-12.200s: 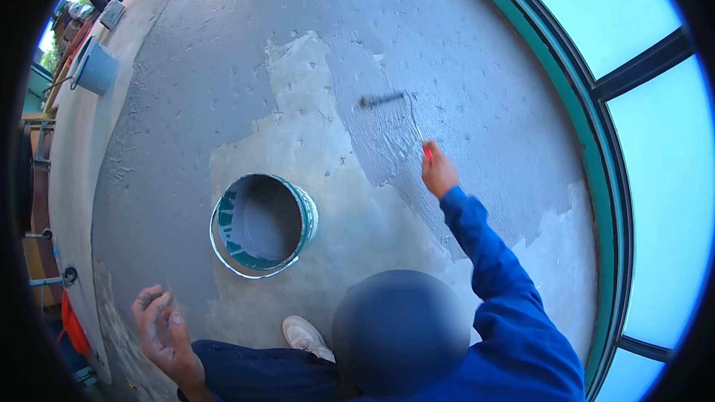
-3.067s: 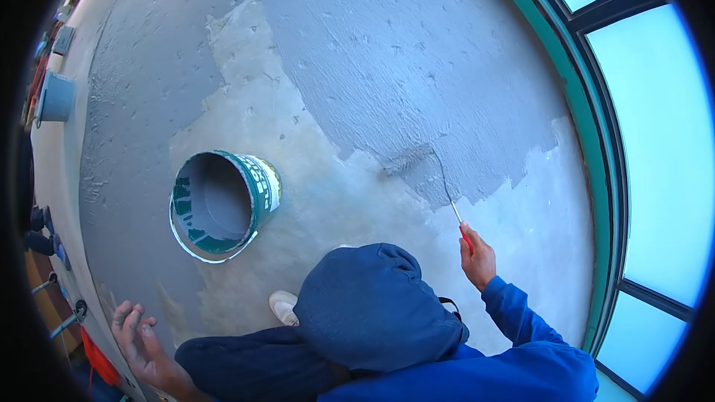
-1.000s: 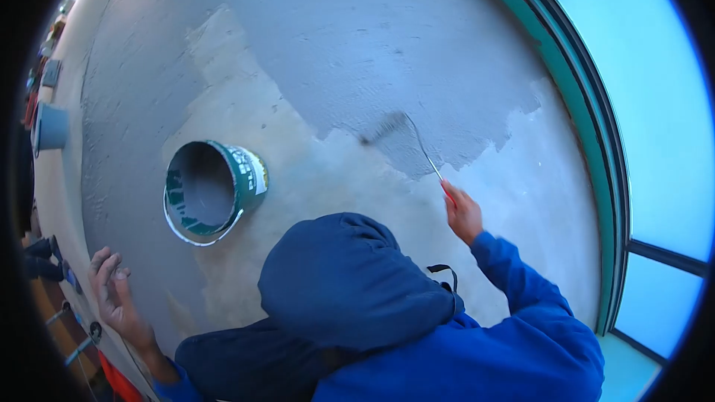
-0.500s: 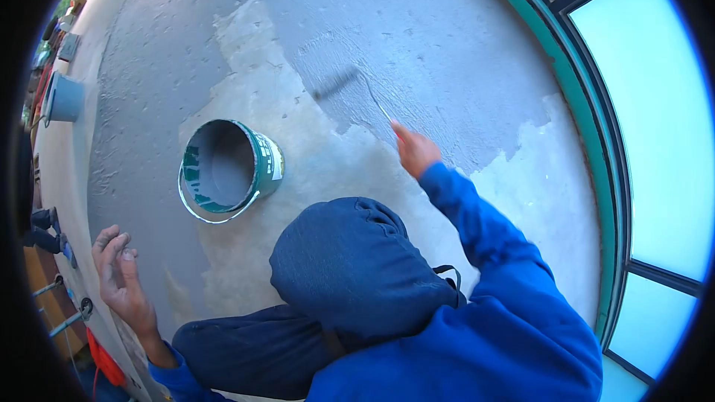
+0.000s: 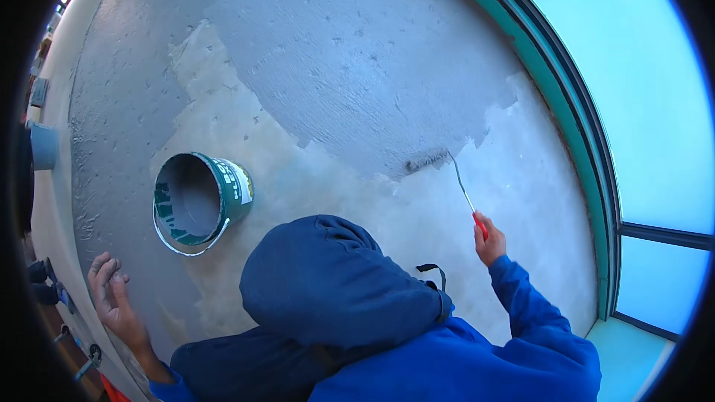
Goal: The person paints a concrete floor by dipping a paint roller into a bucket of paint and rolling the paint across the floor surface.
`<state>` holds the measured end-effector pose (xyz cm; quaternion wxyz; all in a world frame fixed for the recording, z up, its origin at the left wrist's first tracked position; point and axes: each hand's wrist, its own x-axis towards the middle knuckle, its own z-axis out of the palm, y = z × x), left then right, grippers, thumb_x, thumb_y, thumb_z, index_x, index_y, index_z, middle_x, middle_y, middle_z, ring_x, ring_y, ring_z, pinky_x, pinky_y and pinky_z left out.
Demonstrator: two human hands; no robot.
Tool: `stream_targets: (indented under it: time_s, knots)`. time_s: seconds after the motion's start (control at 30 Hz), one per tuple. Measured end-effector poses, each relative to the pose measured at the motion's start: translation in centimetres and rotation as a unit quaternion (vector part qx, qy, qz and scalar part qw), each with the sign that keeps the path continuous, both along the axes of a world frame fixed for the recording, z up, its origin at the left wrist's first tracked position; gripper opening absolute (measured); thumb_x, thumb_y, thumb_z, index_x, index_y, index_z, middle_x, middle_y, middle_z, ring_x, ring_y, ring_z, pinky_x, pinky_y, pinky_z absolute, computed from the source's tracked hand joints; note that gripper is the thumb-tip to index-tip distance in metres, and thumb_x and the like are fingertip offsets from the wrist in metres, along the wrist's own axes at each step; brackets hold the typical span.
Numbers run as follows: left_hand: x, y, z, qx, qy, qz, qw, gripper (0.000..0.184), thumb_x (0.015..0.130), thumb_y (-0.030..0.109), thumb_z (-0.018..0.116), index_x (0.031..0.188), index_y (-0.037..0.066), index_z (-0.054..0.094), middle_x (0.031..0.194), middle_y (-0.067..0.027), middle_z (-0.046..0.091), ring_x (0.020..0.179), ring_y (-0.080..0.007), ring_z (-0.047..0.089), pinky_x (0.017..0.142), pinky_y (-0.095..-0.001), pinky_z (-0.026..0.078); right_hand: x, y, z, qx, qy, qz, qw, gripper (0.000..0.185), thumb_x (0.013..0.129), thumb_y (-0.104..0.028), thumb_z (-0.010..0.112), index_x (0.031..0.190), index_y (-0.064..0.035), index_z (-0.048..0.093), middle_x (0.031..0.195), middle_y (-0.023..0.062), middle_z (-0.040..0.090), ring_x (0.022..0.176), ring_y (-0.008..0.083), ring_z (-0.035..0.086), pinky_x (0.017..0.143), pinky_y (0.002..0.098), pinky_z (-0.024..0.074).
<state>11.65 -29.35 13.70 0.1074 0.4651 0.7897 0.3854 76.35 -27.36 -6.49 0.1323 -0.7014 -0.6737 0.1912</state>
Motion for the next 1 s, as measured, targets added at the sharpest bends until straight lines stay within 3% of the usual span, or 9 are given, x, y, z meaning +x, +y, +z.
stream_targets:
  time_s: [0.13, 0.33, 0.37, 0.53, 0.7, 0.77, 0.87, 1.0]
  knots:
    - [0.1, -0.5, 0.2, -0.002, 0.006, 0.010, 1.000, 0.020, 0.091, 0.003, 0.052, 0.107, -0.002, 0.062, 0.121, -0.0130, 0.052, 0.108, -0.0193, 0.053, 0.084, -0.0277, 0.046, -2.9, 11.5, -3.4, 0.048, -0.004, 0.062, 0.997, 0.030, 0.092, -0.019, 0.054, 0.121, -0.0128, 0.058, 0.098, 0.0168, 0.067, 0.085, 0.0374, 0.065, 0.073, 0.0424, 0.0524]
    - [1.3, -1.6, 1.7, -0.006, 0.039, 0.036, 0.999, 0.019, 0.089, 0.000, 0.051, 0.104, -0.002, 0.062, 0.119, -0.0130, 0.052, 0.111, -0.0214, 0.051, 0.090, -0.0301, 0.045, -15.0, 33.7, -8.0, 0.102, -0.006, 0.146, 0.984, 0.030, 0.090, -0.022, 0.053, 0.120, -0.0216, 0.058, 0.088, 0.0206, 0.066, 0.078, 0.0415, 0.063, 0.069, 0.0502, 0.0504]
    - [1.6, -1.7, 1.9, -0.009, 0.036, 0.039, 0.999, 0.019, 0.089, 0.000, 0.051, 0.104, -0.002, 0.062, 0.119, -0.0131, 0.052, 0.112, -0.0219, 0.051, 0.091, -0.0308, 0.044, -17.4, 36.9, -8.2, 0.093, 0.005, 0.158, 0.983, 0.030, 0.090, -0.022, 0.053, 0.119, -0.0182, 0.059, 0.097, 0.0204, 0.066, 0.087, 0.0415, 0.063, 0.077, 0.0483, 0.0505]
    - [2.0, -1.4, 2.3, 0.001, 0.058, 0.029, 0.998, 0.019, 0.088, -0.001, 0.050, 0.103, -0.002, 0.062, 0.118, -0.0132, 0.052, 0.113, -0.0227, 0.051, 0.094, -0.0329, 0.044, -27.7, 46.3, -5.6, 0.046, -0.075, 0.126, 0.988, 0.033, 0.088, -0.023, 0.054, 0.120, -0.0216, 0.059, 0.100, 0.0213, 0.066, 0.094, 0.0412, 0.063, 0.082, 0.0490, 0.0500]
    - [1.5, -0.7, 1.8, 0.003, 0.060, 0.017, 0.998, 0.020, 0.089, -0.002, 0.050, 0.104, -0.002, 0.062, 0.118, -0.0129, 0.052, 0.110, -0.0214, 0.052, 0.091, -0.0324, 0.046, -24.3, 42.9, -6.4, 0.042, -0.070, 0.161, 0.984, 0.031, 0.090, -0.026, 0.051, 0.120, -0.0240, 0.058, 0.101, 0.0203, 0.066, 0.095, 0.0398, 0.063, 0.082, 0.0503, 0.0500]
    - [1.1, -0.2, 1.2, 0.003, 0.052, 0.009, 0.999, 0.020, 0.089, -0.002, 0.051, 0.105, -0.002, 0.062, 0.117, -0.0126, 0.052, 0.109, -0.0206, 0.053, 0.090, -0.0319, 0.046, -19.3, 37.8, -7.1, 0.031, -0.078, 0.168, 0.982, 0.034, 0.091, -0.030, 0.052, 0.125, -0.0273, 0.055, 0.093, 0.0203, 0.066, 0.087, 0.0411, 0.063, 0.077, 0.0508, 0.0506]
    - [0.1, 1.4, 0.0, -0.005, 0.034, 0.004, 0.999, 0.020, 0.088, -0.001, 0.053, 0.107, -0.003, 0.062, 0.116, -0.0116, 0.053, 0.107, -0.0195, 0.054, 0.089, -0.0307, 0.047, -11.4, 27.3, -6.3, 0.041, -0.081, 0.175, 0.980, 0.035, 0.093, -0.026, 0.050, 0.128, -0.0265, 0.053, 0.088, 0.0186, 0.066, 0.081, 0.0395, 0.063, 0.070, 0.0497, 0.0503]
    - [-0.6, 3.8, -1.3, -0.025, 0.008, 0.015, 1.000, 0.022, 0.088, 0.001, 0.054, 0.109, -0.002, 0.061, 0.115, -0.0102, 0.054, 0.101, -0.0180, 0.056, 0.085, -0.0292, 0.047, -3.0, 13.4, -3.8, 0.039, -0.090, 0.139, 0.985, 0.040, 0.090, -0.017, 0.057, 0.128, -0.0252, 0.055, 0.078, 0.0130, 0.063, 0.073, 0.0343, 0.062, 0.063, 0.0454, 0.0502]
